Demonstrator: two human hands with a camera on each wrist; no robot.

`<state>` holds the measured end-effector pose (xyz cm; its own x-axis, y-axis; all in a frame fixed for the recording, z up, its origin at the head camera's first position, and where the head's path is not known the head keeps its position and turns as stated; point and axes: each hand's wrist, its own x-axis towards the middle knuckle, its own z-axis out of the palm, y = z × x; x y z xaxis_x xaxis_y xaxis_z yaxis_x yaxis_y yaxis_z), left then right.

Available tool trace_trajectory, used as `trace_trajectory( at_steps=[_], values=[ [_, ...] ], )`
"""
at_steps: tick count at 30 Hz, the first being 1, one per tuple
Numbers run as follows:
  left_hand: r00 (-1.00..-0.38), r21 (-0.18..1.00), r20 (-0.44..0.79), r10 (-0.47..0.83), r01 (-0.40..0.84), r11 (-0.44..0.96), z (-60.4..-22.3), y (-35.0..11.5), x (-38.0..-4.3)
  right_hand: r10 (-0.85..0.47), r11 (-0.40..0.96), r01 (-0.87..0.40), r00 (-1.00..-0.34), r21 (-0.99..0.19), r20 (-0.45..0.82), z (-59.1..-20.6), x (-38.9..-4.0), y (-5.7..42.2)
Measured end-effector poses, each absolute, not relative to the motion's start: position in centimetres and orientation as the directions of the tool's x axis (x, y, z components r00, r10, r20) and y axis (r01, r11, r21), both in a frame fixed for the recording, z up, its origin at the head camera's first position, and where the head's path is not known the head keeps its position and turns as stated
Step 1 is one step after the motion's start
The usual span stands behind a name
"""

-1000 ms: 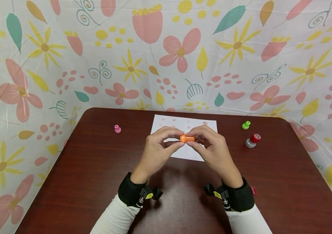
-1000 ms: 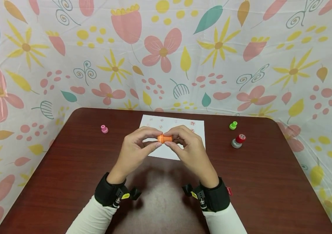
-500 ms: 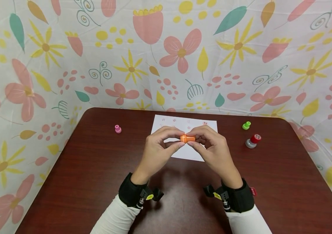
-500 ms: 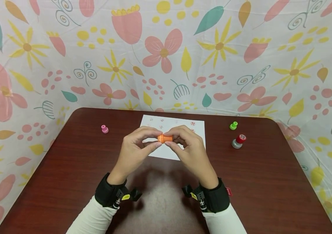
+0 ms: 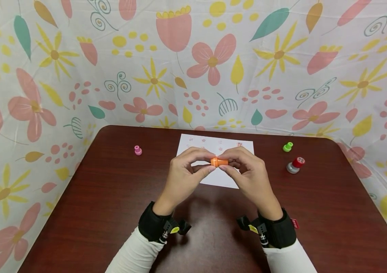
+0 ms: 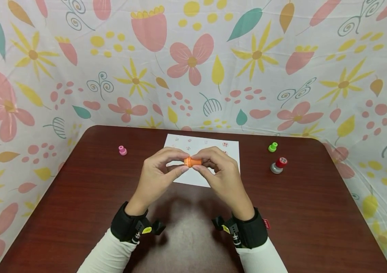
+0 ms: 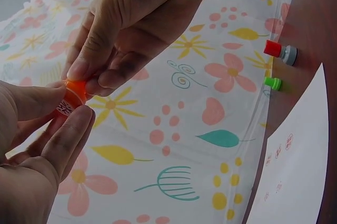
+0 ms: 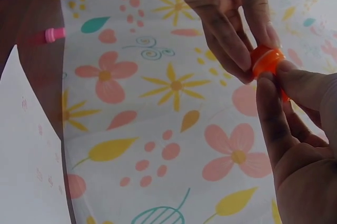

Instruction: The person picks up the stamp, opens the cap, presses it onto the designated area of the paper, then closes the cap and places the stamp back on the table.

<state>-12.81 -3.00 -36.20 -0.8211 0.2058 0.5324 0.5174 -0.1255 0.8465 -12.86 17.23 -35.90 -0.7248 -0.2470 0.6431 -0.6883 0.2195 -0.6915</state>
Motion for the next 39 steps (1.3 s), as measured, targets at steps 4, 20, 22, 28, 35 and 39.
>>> trace_trajectory(
  at_steps=[4, 20, 22, 28, 35, 39],
  values=[
    [-0.819, 0.845, 0.534, 0.209, 0.520, -0.123, -36.2, -2.9, -12.9, -0.236, 0.227, -0.699, -0.715, -0.678, 0.658, -36.0, -12.9, 17.2],
    [-0.804, 0.819, 0.573, 0.161, 0.565, -0.096, -36.0, -2.8, -12.6, -0.214, 0.274, -0.710, -0.702, -0.648, 0.679, -35.8, -12.5, 17.3],
    [-0.809, 0.823, 0.568, 0.149, 0.562, -0.084, -36.0, -3.1, -12.6, -0.195, 0.294, -0.697, -0.713, -0.654, 0.673, -35.7, -12.4, 17.7],
    [-0.823, 0.830, 0.557, 0.109, 0.555, -0.053, -35.7, -4.2, -12.8, -0.137, 0.361, -0.653, -0.744, -0.666, 0.655, -35.1, -12.3, 19.0],
    [-0.833, 0.837, 0.545, 0.091, 0.547, -0.013, -35.9, -4.6, -13.1, -0.125, 0.369, -0.631, -0.761, -0.682, 0.636, -34.9, -12.3, 19.3],
    [-0.830, 0.828, 0.551, 0.087, 0.556, 0.065, -36.0, -4.8, -13.3, -0.122, 0.368, -0.632, -0.760, -0.682, 0.638, -34.9, -12.3, 19.3]
  ],
)
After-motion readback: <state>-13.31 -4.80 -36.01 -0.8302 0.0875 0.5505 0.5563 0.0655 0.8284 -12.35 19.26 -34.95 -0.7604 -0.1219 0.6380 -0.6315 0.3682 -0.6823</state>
